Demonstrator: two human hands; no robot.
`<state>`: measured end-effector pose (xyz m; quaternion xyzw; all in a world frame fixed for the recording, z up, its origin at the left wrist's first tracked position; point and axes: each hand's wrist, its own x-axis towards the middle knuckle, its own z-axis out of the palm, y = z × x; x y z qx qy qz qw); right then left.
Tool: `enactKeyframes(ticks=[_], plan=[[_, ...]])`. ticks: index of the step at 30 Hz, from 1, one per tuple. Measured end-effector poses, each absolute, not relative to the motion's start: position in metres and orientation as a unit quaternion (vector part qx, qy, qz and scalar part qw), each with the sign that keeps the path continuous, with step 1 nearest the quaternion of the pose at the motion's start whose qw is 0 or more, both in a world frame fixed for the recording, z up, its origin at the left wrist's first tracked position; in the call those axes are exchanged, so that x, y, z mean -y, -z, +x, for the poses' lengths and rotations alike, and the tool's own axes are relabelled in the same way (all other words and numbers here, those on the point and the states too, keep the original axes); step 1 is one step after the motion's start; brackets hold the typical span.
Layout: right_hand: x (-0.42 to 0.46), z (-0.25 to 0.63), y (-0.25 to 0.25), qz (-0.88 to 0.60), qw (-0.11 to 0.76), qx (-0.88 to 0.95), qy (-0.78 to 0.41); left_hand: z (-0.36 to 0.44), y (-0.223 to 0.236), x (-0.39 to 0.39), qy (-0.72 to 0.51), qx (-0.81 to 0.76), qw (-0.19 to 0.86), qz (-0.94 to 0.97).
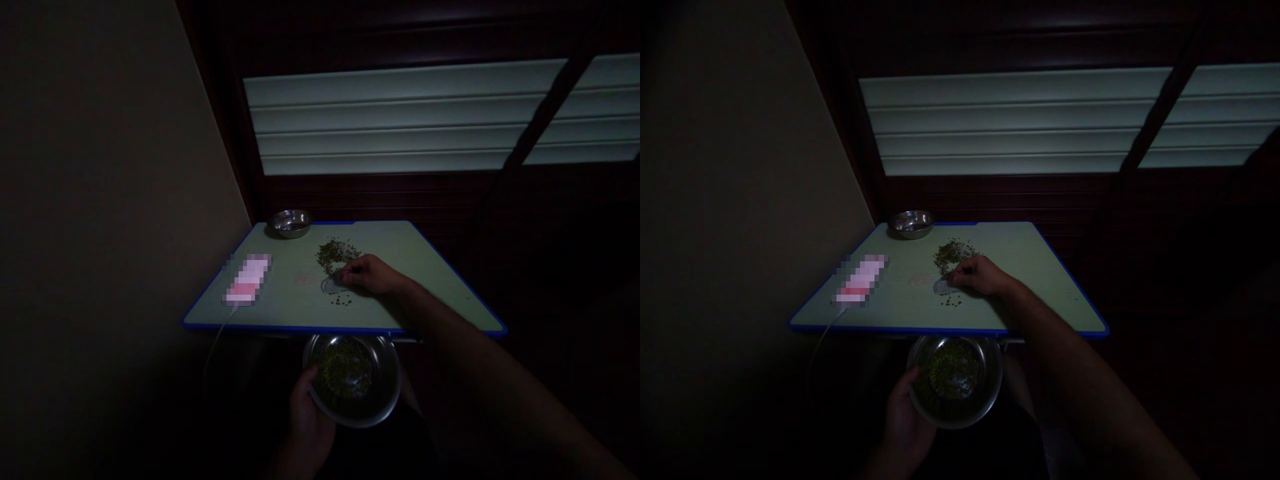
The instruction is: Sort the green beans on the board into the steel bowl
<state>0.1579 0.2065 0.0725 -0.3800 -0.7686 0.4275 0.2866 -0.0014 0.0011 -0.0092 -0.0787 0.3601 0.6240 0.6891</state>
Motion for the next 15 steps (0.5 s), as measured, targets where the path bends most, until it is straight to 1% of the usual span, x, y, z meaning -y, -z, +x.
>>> enactKeyframes(ticks=[9,15], plan=[[-0.199,0.159,-0.075,-0.341,0.262,0.760,-0.487,-0.001,0.006,-0.003,-0.624,-0.367,0.687,-0.063],[-0.187,0.161,-0.076,-0.353,0.239,0.763,-0.486,-0.002,0.010,-0.004,-0.622,-0.355,0.695,-0.060]])
